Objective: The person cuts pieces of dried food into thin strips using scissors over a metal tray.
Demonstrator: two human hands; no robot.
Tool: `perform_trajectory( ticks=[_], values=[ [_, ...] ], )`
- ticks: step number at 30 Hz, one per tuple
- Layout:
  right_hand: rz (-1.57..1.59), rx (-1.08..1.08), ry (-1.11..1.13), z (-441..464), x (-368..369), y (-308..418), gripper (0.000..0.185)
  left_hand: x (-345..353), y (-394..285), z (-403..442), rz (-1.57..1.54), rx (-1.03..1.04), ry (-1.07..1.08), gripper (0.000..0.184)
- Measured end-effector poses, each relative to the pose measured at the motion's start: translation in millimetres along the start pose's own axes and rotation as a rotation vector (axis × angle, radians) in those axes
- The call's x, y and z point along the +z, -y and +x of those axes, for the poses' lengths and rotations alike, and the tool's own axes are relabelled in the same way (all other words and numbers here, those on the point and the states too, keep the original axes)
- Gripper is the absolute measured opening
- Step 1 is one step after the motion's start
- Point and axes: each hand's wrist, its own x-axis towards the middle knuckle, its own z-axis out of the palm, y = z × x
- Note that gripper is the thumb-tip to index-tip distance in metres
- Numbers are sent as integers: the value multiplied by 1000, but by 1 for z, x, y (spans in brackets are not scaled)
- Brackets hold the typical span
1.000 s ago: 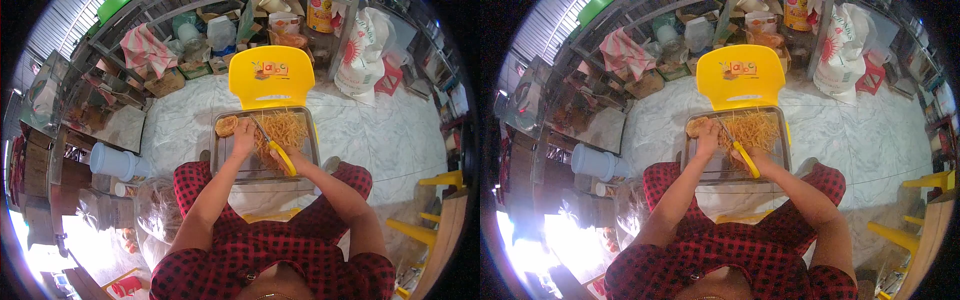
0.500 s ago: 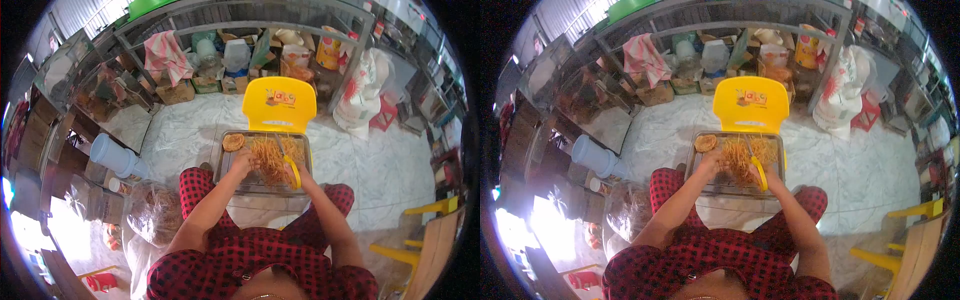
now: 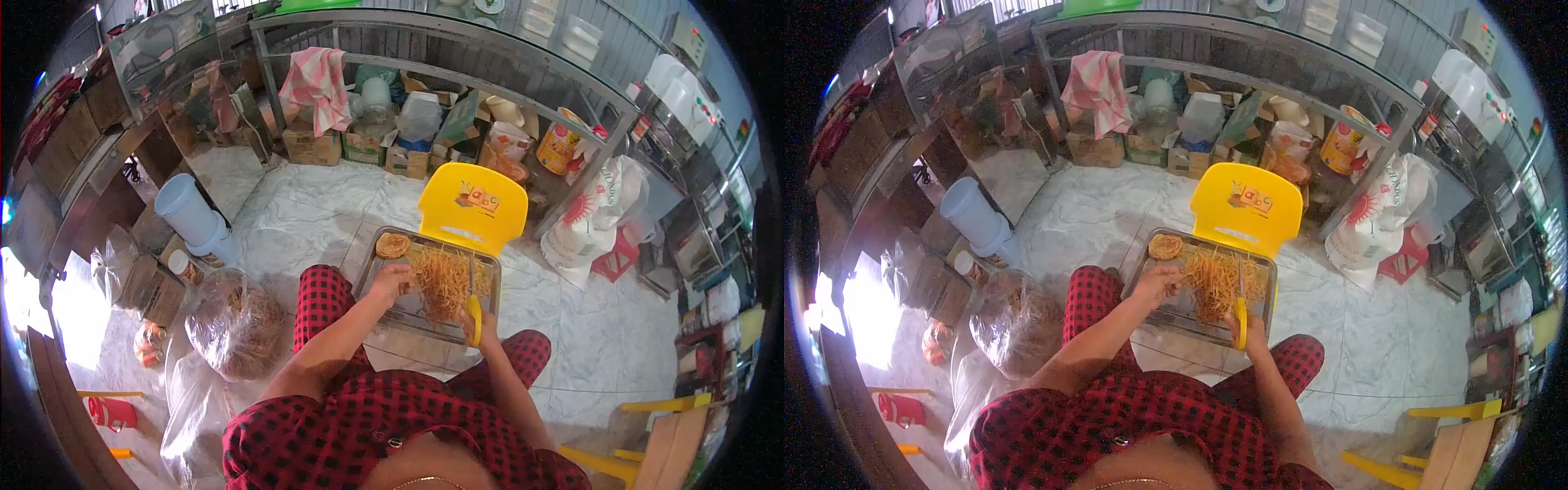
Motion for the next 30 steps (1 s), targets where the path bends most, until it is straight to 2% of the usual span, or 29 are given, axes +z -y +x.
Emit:
perform_trajectory(
  ticks=[2,6,9,12,15,18,20,21,23,26,27,29,30],
  values=[
    [10,-98,-68,8,0,-11,29,-2,2,-3,-56,36,1,24],
    [-39,-93,-109,16,-2,-18,32,-13,13,-1,-101,30,-22,20],
    [-115,-194,-182,19,1,-22,36,-20,21,2,-130,2,37,18],
    [-231,-169,-151,13,6,-4,41,-10,13,-14,-78,-25,-48,13],
    [-304,-302,-150,23,10,-21,33,-13,20,-11,-120,-6,-40,10],
    [-237,-264,-111,26,16,-22,43,-1,19,-21,-122,16,-11,9],
    [-303,-307,-39,22,20,-10,44,17,19,-31,117,-26,-6,7],
    [-310,-310,-28,16,25,0,44,24,24,-32,107,-21,-13,7],
    [-48,-312,81,3,37,18,48,37,36,-32,368,5,26,7],
    [56,-423,165,18,38,-11,48,44,64,-16,468,117,-31,12],
    [-65,-435,107,9,39,0,43,45,67,-13,466,121,-34,12],
    [-89,-435,69,2,40,10,40,46,72,-6,723,172,-127,18],
    [-111,-431,27,1,40,12,38,46,74,-3,722,176,-131,18]
  ],
)
